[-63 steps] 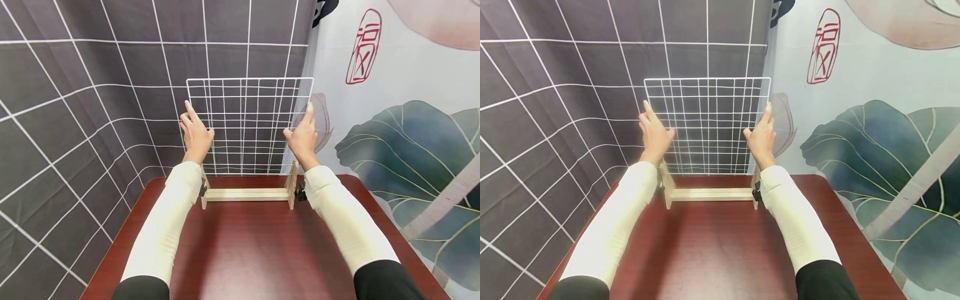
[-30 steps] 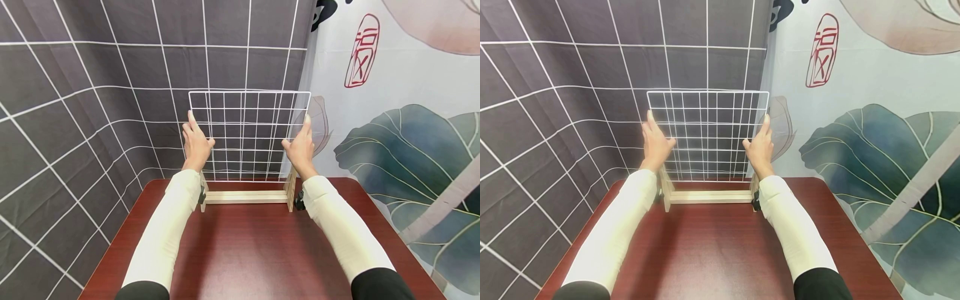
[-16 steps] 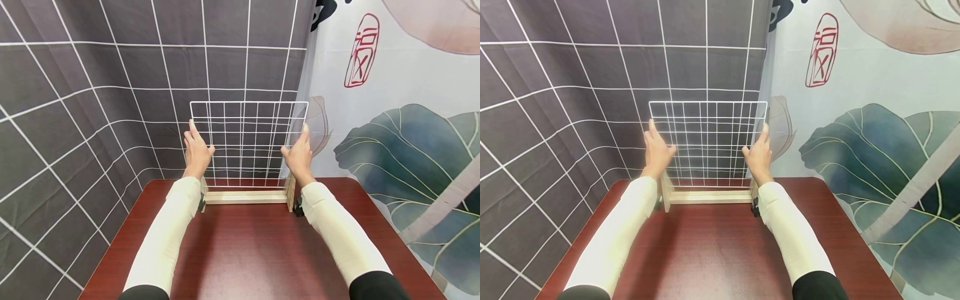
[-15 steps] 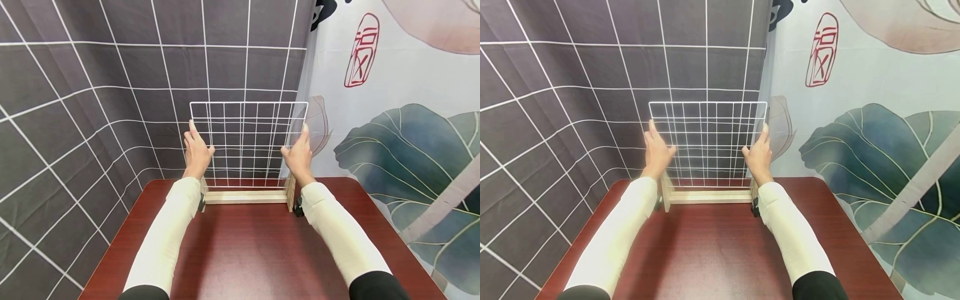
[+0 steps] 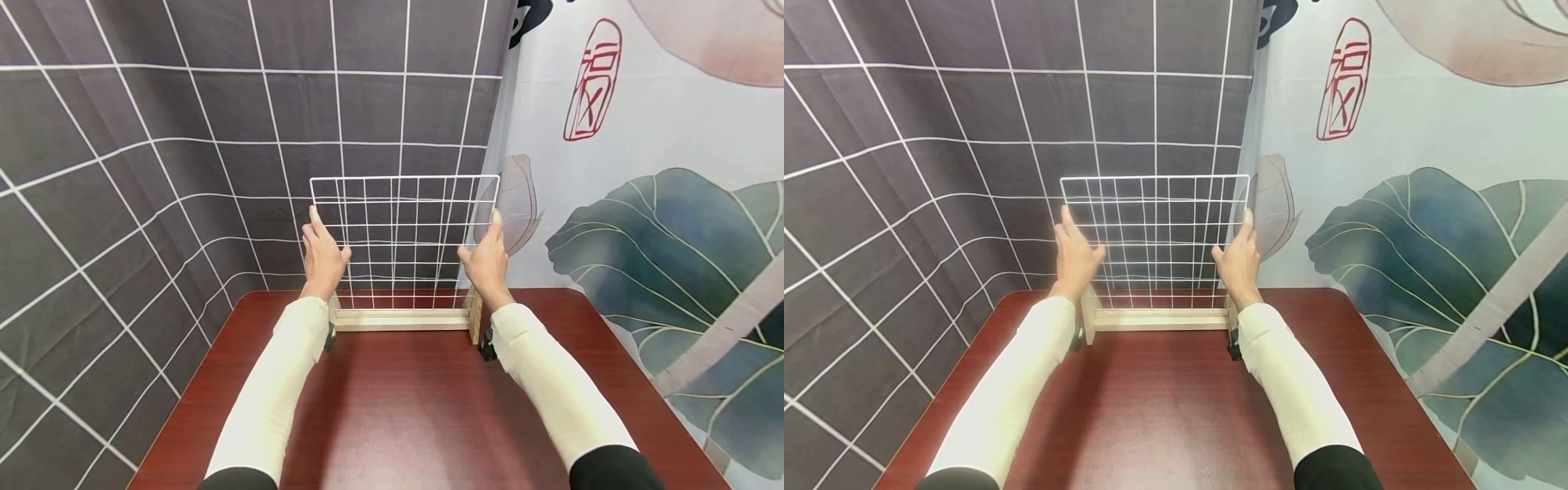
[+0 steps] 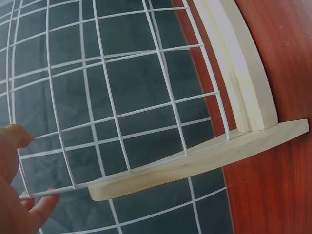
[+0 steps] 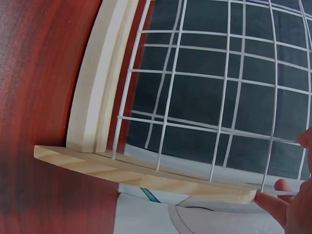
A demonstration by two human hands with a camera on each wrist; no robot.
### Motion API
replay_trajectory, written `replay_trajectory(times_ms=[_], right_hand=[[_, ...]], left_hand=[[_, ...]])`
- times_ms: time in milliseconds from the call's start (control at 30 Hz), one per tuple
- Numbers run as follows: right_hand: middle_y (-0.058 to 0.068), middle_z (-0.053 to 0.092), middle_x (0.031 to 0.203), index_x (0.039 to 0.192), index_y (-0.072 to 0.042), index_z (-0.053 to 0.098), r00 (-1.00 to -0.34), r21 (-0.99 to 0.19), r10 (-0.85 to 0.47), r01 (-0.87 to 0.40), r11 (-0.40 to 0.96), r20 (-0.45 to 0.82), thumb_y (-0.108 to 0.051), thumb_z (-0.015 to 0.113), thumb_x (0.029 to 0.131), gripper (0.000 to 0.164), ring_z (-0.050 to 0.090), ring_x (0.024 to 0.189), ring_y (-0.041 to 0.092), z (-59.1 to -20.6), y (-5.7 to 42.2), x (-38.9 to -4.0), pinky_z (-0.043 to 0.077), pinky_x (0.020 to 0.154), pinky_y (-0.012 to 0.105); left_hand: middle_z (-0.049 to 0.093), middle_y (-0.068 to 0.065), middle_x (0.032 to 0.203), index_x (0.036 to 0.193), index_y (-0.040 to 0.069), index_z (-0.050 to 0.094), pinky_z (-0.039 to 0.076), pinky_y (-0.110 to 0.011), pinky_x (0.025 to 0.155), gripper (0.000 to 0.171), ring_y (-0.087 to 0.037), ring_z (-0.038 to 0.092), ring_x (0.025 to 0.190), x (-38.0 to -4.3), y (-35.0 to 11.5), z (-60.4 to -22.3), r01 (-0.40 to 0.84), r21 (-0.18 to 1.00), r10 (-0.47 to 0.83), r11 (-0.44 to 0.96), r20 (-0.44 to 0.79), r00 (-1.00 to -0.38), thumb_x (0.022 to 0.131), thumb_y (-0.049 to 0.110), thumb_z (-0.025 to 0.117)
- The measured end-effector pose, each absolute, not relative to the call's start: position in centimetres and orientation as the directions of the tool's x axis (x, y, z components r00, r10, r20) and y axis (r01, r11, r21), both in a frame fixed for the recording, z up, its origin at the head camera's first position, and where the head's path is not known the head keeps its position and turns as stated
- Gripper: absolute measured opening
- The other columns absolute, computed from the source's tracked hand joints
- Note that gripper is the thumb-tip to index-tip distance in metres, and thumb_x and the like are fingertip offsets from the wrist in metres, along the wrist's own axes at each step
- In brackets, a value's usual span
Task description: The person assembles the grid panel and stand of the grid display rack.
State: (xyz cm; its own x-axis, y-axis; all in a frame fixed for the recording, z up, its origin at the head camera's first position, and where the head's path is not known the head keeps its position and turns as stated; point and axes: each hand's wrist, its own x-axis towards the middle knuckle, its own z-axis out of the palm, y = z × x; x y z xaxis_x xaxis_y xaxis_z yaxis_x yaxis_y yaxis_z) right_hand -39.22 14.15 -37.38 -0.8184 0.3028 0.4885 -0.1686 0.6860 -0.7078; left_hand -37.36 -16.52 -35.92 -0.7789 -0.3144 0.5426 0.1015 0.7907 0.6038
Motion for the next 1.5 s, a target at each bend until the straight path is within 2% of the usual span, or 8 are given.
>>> replay_trajectory(times_ms=[367,567,867,1100,1200,1333,1433,1500], right_hand=[[0.019,0.056,0.131,0.162,-0.030,0.005,-0.824,-0.708,0.305,-0.156,0.689,0.478,-0.020,0.079,0.081,0.111,0.063,0.097,0.049,-38.6,14.2,-38.9,0.049,0.090,0.061],[0.020,0.057,0.129,0.161,-0.030,0.007,-0.819,-0.717,0.315,-0.159,0.678,0.479,-0.018,0.080,0.081,0.109,0.062,0.095,0.048,-39.3,14.1,-38.7,0.049,0.087,0.060],[0.021,0.058,0.126,0.161,-0.030,0.010,-0.805,-0.725,0.325,-0.178,0.666,0.496,-0.015,0.081,0.082,0.108,0.060,0.093,0.045,-40.1,13.6,-38.3,0.049,0.085,0.059],[0.018,0.060,0.121,0.162,-0.030,0.011,-0.804,-0.721,0.323,-0.179,0.670,0.499,-0.018,0.078,0.085,0.103,0.058,0.099,0.043,-40.5,13.5,-37.9,0.046,0.088,0.057],[0.018,0.062,0.121,0.162,-0.030,0.010,-0.809,-0.705,0.305,-0.179,0.686,0.502,-0.020,0.078,0.086,0.103,0.058,0.097,0.045,-40.2,13.8,-37.9,0.045,0.089,0.057],[0.020,0.059,0.126,0.161,-0.024,0.010,-0.833,-0.676,0.244,-0.194,0.711,0.496,-0.022,0.080,0.085,0.104,0.059,0.103,0.047,-39.6,14.5,-38.1,0.046,0.093,0.058],[0.025,0.054,0.130,0.160,-0.015,0.014,-0.836,-0.639,0.185,-0.232,0.733,0.516,-0.023,0.079,0.086,0.099,0.056,0.114,0.047,-39.2,15.3,-38.4,0.045,0.101,0.059],[0.028,0.051,0.130,0.157,-0.008,0.022,-0.825,-0.613,0.148,-0.271,0.742,0.545,-0.024,0.076,0.088,0.090,0.053,0.117,0.048,-39.0,16.0,-38.6,0.044,0.103,0.059]], left_hand=[[0.041,-0.025,0.133,0.163,0.010,0.005,0.055,-0.054,0.084,0.114,-0.043,0.050,0.115,-37.1,-16.4,-37.2,0.121,0.578,-0.304,0.807,0.581,-0.755,0.079,0.013,0.082],[0.044,-0.027,0.132,0.162,0.007,0.006,0.048,-0.054,0.096,0.114,-0.045,0.052,0.112,-37.0,-16.3,-37.6,0.093,0.550,-0.297,0.830,0.577,-0.761,0.079,0.015,0.083],[0.042,-0.029,0.141,0.162,0.001,0.004,0.045,-0.053,0.106,0.113,-0.044,0.051,0.122,-36.5,-16.4,-38.4,0.044,0.501,-0.283,0.864,0.557,-0.781,0.082,0.019,0.083],[0.045,-0.027,0.135,0.161,-0.001,0.004,0.047,-0.051,0.103,0.112,-0.043,0.053,0.118,-36.3,-16.4,-39.0,0.064,0.487,-0.271,0.871,0.584,-0.765,0.083,0.017,0.081],[0.045,-0.028,0.134,0.161,-0.003,0.004,0.046,-0.051,0.107,0.113,-0.044,0.052,0.119,-36.4,-16.8,-39.0,0.092,0.438,-0.222,0.894,0.614,-0.758,0.083,0.022,0.082],[0.045,-0.028,0.136,0.160,-0.003,0.007,0.040,-0.051,0.114,0.113,-0.043,0.050,0.124,-36.5,-18.3,-38.9,0.114,0.327,-0.127,0.938,0.632,-0.765,0.085,0.037,0.081],[0.044,-0.026,0.140,0.160,0.000,0.014,0.035,-0.052,0.118,0.102,-0.042,0.047,0.128,-36.4,-19.7,-38.7,0.142,0.280,-0.070,0.949,0.631,-0.773,0.090,0.045,0.073],[0.044,-0.025,0.143,0.160,0.003,0.021,0.031,-0.053,0.119,0.092,-0.042,0.046,0.130,-36.4,-20.6,-38.6,0.171,0.275,-0.043,0.946,0.631,-0.775,0.092,0.046,0.066]])
